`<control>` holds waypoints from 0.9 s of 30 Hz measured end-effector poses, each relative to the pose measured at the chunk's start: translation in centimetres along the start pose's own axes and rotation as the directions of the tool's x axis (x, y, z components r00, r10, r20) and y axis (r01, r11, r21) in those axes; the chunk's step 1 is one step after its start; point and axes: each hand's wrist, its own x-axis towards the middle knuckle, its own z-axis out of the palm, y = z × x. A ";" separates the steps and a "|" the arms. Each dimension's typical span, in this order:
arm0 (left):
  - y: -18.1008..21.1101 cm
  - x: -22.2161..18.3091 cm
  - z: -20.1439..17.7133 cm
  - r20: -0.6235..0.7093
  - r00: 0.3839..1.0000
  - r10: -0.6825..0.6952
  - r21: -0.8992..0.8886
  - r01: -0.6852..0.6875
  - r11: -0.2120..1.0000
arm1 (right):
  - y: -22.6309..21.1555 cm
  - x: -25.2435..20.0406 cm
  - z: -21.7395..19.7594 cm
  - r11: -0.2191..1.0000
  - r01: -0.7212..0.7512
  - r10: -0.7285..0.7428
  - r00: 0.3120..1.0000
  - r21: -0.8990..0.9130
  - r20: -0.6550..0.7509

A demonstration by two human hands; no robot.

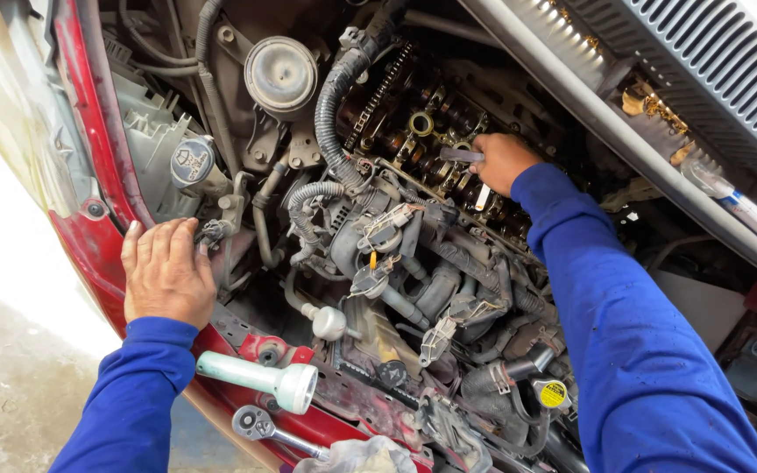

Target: Measuring engine valve clearances using a feeler gauge and recording the data on a notepad.

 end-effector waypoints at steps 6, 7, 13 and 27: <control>0.0 0.1 -0.1 0.010 1.000 -0.007 -0.003 0.007 1.000 | -1.3 -0.5 -1.1 1.000 0.009 -0.008 1.000 -0.015 0.030; 0.0 0.1 -0.1 0.008 1.000 -0.004 0.002 0.004 1.000 | -1.5 -0.7 -1.4 1.000 0.008 -0.007 0.999 -0.018 0.038; 0.3 0.2 -0.5 0.013 1.000 -0.002 0.001 0.002 1.000 | -2.0 -1.0 -2.3 0.998 0.052 -0.049 0.996 -0.030 0.077; 1.3 1.2 -1.9 -0.047 0.999 0.003 -0.092 -0.007 0.996 | 4.2 -2.8 -6.1 0.995 -0.041 0.031 0.993 -0.091 -0.113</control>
